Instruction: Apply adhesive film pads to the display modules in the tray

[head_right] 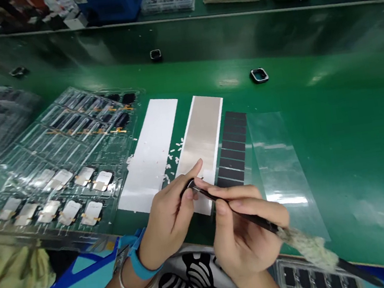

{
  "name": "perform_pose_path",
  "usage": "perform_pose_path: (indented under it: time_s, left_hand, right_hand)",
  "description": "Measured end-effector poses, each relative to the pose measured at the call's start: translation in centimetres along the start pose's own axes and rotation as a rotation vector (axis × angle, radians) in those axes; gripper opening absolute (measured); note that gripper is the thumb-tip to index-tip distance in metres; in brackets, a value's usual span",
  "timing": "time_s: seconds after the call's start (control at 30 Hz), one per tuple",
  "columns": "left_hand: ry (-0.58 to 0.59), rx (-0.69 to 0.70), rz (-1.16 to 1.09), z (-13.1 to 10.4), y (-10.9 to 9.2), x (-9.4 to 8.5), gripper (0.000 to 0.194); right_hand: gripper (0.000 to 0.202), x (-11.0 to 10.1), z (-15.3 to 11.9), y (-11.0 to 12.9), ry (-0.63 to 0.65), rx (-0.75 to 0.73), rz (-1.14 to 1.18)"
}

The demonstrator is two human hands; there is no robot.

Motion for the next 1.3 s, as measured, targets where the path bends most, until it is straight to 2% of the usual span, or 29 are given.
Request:
perform_pose_path:
  time_s: [0.07,0.13,0.2,0.27,0.3,0.37,0.43,0.53,0.7,0.83,0.97,1.13,1.3]
  left_hand:
    - [0.001,-0.001,0.031,-0.4,-0.6,-0.3,0.045]
    - [-0.039,-0.019,0.099,-1.2,-1.5,-1.6,0.039]
    - [-0.141,-0.041,0.233,-2.0,-2.4,-4.1,0.03]
    - [-0.247,-0.068,0.423,-2.4,-3.2,-7.5,0.026]
    - [-0.262,-0.085,0.516,-2.3,-3.4,-9.2,0.026]
    - [-0.208,-0.155,0.691,-1.4,-3.2,-12.5,0.028]
    - [-0.088,-0.225,0.853,0.1,-2.2,-15.0,0.03]
    - [0.071,-0.294,0.983,2.3,-0.2,-17.2,0.03]
    - [0.189,-0.328,1.006,4.0,1.9,-18.4,0.03]
    - [0.2,-0.336,1.028,4.6,1.9,-19.1,0.034]
    - [0.226,-0.375,1.073,5.6,1.4,-18.9,0.037]
    - [0.076,-0.368,1.218,8.1,1.2,-17.9,0.035]
    - [-0.029,-0.408,1.32,11.0,2.8,-16.7,0.03]
  right_hand:
    - [0.032,-0.2,0.0,-0.1,-0.043,-0.02,-0.048]
    - [0.032,-0.4,-0.1,-0.2,-0.084,-0.007,-0.084]
    - [0.032,-0.5,-0.2,-0.3,-0.093,0.003,-0.081]
    - [0.034,-0.5,-0.3,-0.3,-0.084,-0.023,-0.057]
    - [0.036,-0.4,-0.3,-0.3,-0.074,-0.04,-0.05]
    - [0.039,-0.4,-0.4,-0.2,-0.062,-0.063,-0.028]
    - [0.041,-0.4,-0.5,-0.2,-0.055,-0.066,0.008]
    - [0.04,-0.4,-0.6,-0.2,-0.043,-0.057,0.068]
    - [0.04,-0.3,-0.7,-0.1,-0.02,-0.03,0.106]
    - [0.036,-0.4,-0.8,0.0,-0.019,-0.028,0.118]
    - [0.038,-0.6,-0.8,0.2,-0.008,0.014,0.085]
    - [0.039,-0.6,-0.8,0.2,0.033,0.005,0.047]
    - [0.039,-0.6,-0.7,0.0,0.038,0.018,0.078]
Point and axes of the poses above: each hand's wrist, its own z-axis towards the middle knuckle, its own x-axis out of the palm, y = z × x, the point moved 3 cm from there along z, towards the middle knuckle, and after that the axes turned 8 degrees about -z, right-handed, at the moved point
